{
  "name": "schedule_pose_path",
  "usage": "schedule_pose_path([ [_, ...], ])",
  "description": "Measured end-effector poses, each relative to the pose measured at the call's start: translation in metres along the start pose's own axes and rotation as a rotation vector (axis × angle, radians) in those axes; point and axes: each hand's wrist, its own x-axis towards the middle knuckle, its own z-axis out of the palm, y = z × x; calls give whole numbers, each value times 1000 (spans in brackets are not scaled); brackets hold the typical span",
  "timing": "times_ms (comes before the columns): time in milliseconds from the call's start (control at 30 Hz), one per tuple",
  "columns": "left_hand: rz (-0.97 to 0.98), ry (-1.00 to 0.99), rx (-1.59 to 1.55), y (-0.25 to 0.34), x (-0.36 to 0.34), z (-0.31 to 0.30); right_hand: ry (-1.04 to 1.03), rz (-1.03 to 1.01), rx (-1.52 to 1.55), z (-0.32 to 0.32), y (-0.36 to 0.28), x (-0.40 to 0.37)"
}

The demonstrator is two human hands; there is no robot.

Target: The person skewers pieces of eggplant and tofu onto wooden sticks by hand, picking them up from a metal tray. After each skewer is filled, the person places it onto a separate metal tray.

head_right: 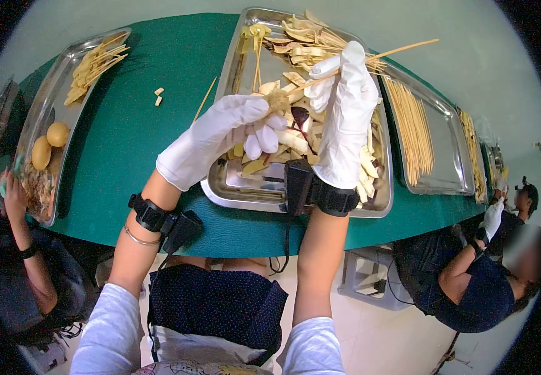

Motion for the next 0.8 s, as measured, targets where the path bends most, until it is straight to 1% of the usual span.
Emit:
schedule_pose_path([
  [67, 22, 11, -8, -4, 1, -4, -3, -2, -11, 2, -1, -1],
  [233, 5, 2, -7, -3, 2, -2, -30, 28, -52, 1, -2, -1],
  [433, -36, -49, 1, 0, 2, -4, -62, -3, -45, 2, 0, -1],
  [533, -32, -79, -9, -3, 3, -8, -35, -38, -42, 6, -3, -2],
  [567, -27, -95, -9, -3, 5, -9, -17, -44, -27, 7, -3, -2],
  [633, -29, -64, -54, -2, 7, -7, 27, -56, 1, 5, -2, -1],
  [667, -30, -51, -77, -2, 8, -7, 80, -70, 20, 3, 0, 0],
  [800, 10, -130, -118, -3, 11, -8, 213, -34, 75, -2, 0, 2],
])
